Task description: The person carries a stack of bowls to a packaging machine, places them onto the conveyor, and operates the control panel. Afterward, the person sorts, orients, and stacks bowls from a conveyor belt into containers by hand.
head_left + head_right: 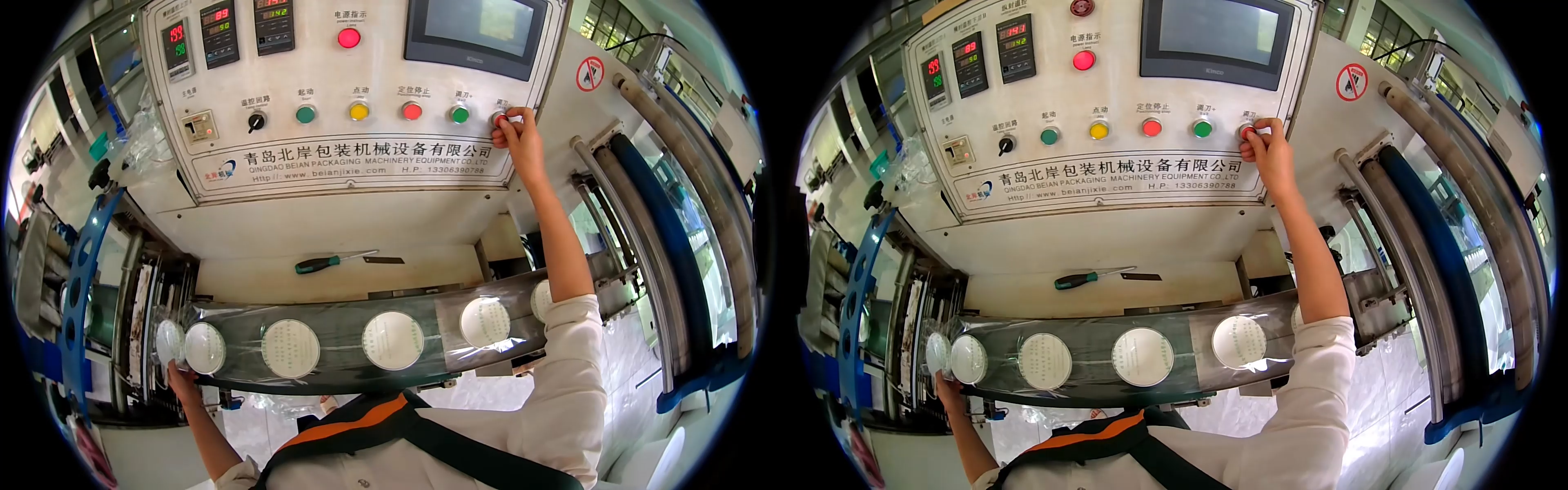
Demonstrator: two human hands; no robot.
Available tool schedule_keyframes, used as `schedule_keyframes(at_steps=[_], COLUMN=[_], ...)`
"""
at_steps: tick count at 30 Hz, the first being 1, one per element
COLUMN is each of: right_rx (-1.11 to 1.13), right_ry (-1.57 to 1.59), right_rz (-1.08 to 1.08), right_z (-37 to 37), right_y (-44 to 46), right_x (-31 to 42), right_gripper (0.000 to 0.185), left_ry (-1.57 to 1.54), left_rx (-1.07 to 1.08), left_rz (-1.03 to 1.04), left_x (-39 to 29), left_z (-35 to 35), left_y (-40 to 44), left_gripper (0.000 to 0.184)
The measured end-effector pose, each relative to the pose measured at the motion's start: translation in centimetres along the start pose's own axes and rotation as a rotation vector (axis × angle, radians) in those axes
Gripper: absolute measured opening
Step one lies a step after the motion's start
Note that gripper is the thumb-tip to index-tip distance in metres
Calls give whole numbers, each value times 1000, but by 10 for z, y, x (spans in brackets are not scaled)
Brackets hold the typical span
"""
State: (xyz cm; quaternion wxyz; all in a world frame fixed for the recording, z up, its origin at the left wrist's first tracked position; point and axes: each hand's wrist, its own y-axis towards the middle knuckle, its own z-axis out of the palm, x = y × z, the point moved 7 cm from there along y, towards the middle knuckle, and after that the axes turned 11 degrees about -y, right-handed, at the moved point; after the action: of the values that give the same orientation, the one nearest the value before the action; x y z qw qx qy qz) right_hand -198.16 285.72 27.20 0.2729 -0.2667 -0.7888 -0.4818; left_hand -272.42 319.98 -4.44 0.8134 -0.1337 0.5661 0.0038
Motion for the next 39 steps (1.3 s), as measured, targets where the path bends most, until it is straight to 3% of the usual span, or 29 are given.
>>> schedule_keyframes(at_steps=[10, 17, 20, 25, 39], right_rx=[73, 141, 131, 48, 86], right_ry=[-101, -180, -249, -563, -351], right_rz=[17, -30, -16, -69, -23], right_z=[-3, -4, -3, -4, -3], right_y=[4, 7, 5, 1, 10], right_x=[6, 14, 15, 26, 7], right_gripper=[14, 15, 16, 16, 16], left_ry=[38, 16, 1, 16, 31], left_rx=[11, 4, 58, 1, 32], left_rz=[99, 18, 101, -9, 33], left_x=[2, 9, 7, 5, -7], left_z=[-11, -13, -14, -5, 15], left_y=[7, 11, 12, 6, -11], left_gripper=[34, 33, 33, 32, 30])
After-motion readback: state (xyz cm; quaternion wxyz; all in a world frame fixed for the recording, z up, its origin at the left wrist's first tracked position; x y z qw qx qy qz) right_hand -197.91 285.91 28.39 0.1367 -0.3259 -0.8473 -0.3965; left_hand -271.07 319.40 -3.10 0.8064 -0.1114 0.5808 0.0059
